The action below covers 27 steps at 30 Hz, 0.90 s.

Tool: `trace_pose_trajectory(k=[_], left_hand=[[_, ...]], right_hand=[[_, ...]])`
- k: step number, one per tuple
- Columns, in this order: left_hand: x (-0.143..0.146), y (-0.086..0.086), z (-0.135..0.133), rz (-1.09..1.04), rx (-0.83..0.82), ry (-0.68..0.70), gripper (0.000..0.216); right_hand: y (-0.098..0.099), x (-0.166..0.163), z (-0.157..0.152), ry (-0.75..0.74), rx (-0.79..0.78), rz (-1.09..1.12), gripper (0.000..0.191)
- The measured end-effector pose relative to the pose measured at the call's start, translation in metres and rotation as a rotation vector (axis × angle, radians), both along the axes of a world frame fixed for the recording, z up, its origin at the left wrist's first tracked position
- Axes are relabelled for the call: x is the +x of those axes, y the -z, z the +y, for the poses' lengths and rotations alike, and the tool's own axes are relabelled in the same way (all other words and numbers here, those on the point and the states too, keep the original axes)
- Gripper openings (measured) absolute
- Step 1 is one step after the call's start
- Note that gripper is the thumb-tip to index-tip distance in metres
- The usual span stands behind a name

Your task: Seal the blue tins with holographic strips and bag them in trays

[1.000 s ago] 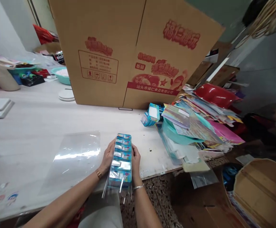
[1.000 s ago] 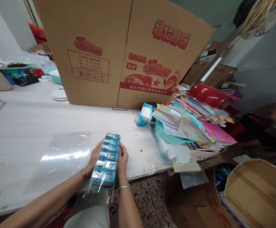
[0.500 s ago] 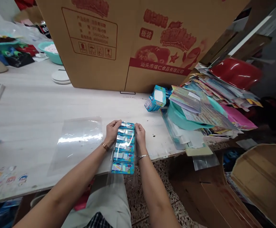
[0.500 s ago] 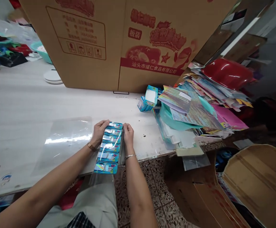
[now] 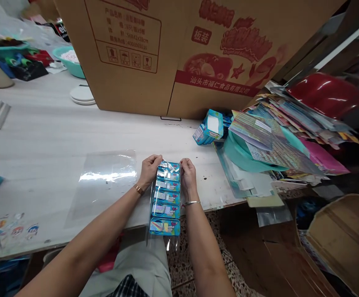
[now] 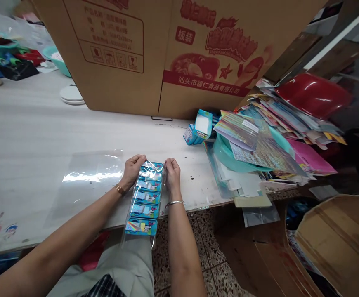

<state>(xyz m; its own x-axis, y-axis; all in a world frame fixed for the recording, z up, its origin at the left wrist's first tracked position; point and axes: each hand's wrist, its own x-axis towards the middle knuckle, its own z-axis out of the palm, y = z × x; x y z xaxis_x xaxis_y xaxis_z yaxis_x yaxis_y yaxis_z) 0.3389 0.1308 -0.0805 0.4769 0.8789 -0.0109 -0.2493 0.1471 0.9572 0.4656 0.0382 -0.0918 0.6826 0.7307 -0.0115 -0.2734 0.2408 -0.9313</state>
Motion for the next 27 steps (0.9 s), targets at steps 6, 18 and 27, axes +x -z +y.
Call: trace_pose_trajectory(k=[6, 18, 27], left_hand=[[-0.003, -0.002, 0.001, -0.003, 0.004, 0.028, 0.031], [0.001, -0.004, 0.002, 0.005, 0.033, 0.017, 0.032], [0.006, 0.002, 0.005, 0.02, 0.055, 0.014, 0.035]], right_hand=[[-0.009, 0.007, 0.008, 0.005, 0.048, 0.069, 0.028], [0.002, -0.005, -0.036, 0.207, -0.113, 0.129, 0.041], [0.011, -0.052, -0.075, 0.115, -0.101, 0.229, 0.058]])
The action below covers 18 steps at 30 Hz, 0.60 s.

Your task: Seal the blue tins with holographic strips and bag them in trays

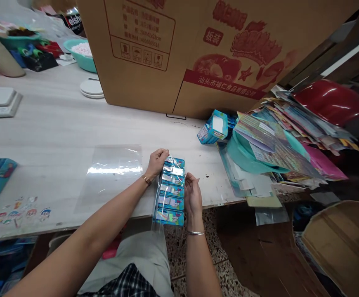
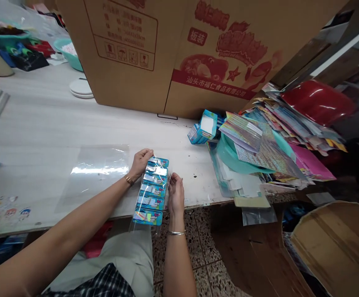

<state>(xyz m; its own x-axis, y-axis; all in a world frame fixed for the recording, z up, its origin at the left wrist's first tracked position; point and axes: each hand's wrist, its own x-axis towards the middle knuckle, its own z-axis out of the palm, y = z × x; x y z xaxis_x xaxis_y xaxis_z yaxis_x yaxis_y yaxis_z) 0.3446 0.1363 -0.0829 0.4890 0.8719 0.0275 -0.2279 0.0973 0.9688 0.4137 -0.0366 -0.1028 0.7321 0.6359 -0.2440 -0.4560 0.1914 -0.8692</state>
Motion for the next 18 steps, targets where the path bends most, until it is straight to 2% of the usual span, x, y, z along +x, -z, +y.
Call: trace_pose_trajectory(k=[4, 7, 11, 14, 16, 18], left_hand=[[-0.004, -0.003, 0.001, 0.025, -0.003, -0.009, 0.038], [-0.028, -0.009, -0.009, 0.05, -0.016, -0.09, 0.046], [-0.086, -0.013, -0.055, 0.096, -0.056, -0.177, 0.057], [-0.121, -0.007, -0.1, 0.136, -0.115, -0.178, 0.055], [-0.129, -0.002, -0.12, 0.143, -0.157, -0.126, 0.057], [-0.124, 0.003, -0.129, 0.111, -0.195, -0.049, 0.06]], right_hand=[[-0.001, -0.006, -0.006, -0.039, 0.002, 0.024, 0.062], [-0.002, -0.012, -0.021, -0.051, -0.03, 0.05, 0.064], [-0.003, -0.023, -0.041, -0.067, -0.042, 0.069, 0.067], [-0.006, -0.033, -0.041, -0.125, -0.004, 0.079, 0.066], [-0.009, -0.037, -0.035, -0.172, 0.019, 0.066, 0.065], [-0.011, -0.039, -0.027, -0.198, 0.026, 0.056, 0.065]])
